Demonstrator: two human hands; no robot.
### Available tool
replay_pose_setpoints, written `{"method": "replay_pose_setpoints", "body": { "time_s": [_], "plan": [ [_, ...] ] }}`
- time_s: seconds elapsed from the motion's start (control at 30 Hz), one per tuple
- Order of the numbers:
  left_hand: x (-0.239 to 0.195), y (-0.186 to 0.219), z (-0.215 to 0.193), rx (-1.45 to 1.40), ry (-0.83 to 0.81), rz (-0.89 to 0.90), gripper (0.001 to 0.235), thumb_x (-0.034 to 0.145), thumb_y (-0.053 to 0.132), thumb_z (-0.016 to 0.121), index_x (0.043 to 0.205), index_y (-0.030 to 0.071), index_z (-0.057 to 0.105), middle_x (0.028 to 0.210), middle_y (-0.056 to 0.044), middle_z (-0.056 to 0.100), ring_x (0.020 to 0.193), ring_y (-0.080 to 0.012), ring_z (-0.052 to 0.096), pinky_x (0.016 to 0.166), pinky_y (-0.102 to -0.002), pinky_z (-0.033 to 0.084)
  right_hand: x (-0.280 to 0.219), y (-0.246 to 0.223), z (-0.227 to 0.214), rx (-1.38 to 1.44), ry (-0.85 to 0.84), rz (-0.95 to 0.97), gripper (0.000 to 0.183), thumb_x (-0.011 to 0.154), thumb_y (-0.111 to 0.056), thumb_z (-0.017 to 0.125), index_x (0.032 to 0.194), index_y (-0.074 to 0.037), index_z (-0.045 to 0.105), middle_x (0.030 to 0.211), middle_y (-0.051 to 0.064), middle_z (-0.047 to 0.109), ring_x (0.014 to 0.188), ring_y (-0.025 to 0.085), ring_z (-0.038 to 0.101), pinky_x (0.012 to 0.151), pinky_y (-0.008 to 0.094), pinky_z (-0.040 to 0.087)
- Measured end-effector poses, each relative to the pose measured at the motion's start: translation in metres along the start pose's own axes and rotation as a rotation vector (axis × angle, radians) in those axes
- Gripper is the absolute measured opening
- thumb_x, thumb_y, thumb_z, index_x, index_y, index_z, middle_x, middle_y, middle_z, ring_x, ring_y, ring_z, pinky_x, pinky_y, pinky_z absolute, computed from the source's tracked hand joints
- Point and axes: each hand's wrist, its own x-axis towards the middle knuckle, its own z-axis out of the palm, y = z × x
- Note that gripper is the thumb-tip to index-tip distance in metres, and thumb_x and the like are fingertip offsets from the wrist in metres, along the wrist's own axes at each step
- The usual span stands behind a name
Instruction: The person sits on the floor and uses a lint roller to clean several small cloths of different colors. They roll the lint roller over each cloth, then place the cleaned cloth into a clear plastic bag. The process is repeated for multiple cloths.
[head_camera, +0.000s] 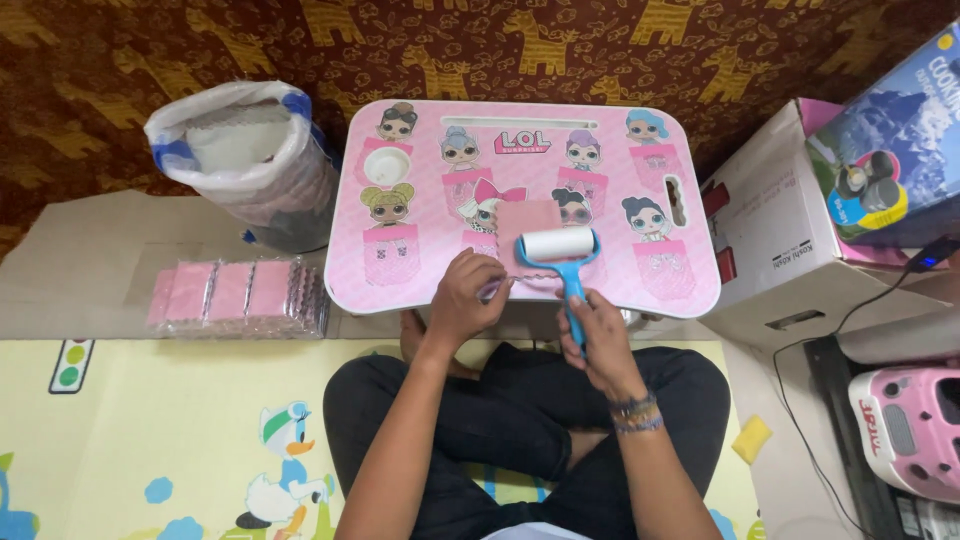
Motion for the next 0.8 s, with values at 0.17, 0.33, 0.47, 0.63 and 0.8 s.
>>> {"method": "replay_pose_setpoints", "body": {
  "time_s": [0.17,0.33,0.47,0.63,0.8],
  "plan": [
    [0.001,0.003,-0.002,-0.008,0.028,-0.026,0.008,0.082,0.013,0.081,0.083,0.009,0.074,0.082,-0.004,0.073,0.082,-0.0252,0.072,0.101,-0.043,0.051,-0.033,0.003,-0.008,0.007,0.008,0.001,0.026,0.105,-0.016,0.05,0.119,0.005,0.054,0.068,0.013,0.05,0.035,0.012,0.042,0.02,0.024,0.032],
    [0.004,0.007,-0.008,-0.045,0.103,-0.062,0.013,0.084,0.013,0.08,0.077,0.008,0.071,0.072,-0.005,0.069,0.073,-0.0276,0.069,0.093,-0.043,0.056,-0.035,-0.006,-0.003,0.013,0.014,0.022,0.027,0.104,-0.016,0.053,0.119,0.006,0.056,0.066,0.013,0.048,0.033,0.012,0.04,0.018,0.024,0.03],
    [0.011,0.018,-0.021,-0.058,0.193,-0.105,0.019,0.087,0.011,0.078,0.071,0.01,0.066,0.065,-0.002,0.064,0.067,-0.0247,0.066,0.08,-0.038,0.058,-0.011,-0.006,0.02,0.016,-0.03,0.024,0.027,0.104,-0.017,0.052,0.118,0.006,0.056,0.066,0.012,0.048,0.035,0.012,0.041,0.018,0.023,0.03],
    [0.014,0.018,-0.027,-0.061,0.245,-0.126,0.024,0.089,0.009,0.076,0.069,0.01,0.063,0.063,-0.003,0.061,0.064,-0.0249,0.065,0.072,-0.035,0.058,0.046,0.003,0.035,0.005,-0.064,0.011,0.027,0.104,-0.02,0.054,0.117,0.004,0.056,0.066,0.01,0.049,0.035,0.011,0.042,0.019,0.024,0.03],
    [0.02,0.029,-0.032,-0.08,0.256,-0.118,0.026,0.09,0.01,0.075,0.068,0.009,0.061,0.062,-0.005,0.059,0.063,-0.0267,0.063,0.066,-0.035,0.055,0.081,-0.003,0.053,0.036,-0.07,-0.001,0.026,0.104,-0.019,0.053,0.116,0.005,0.055,0.065,0.008,0.05,0.037,0.009,0.043,0.022,0.022,0.031]
  ]
}}
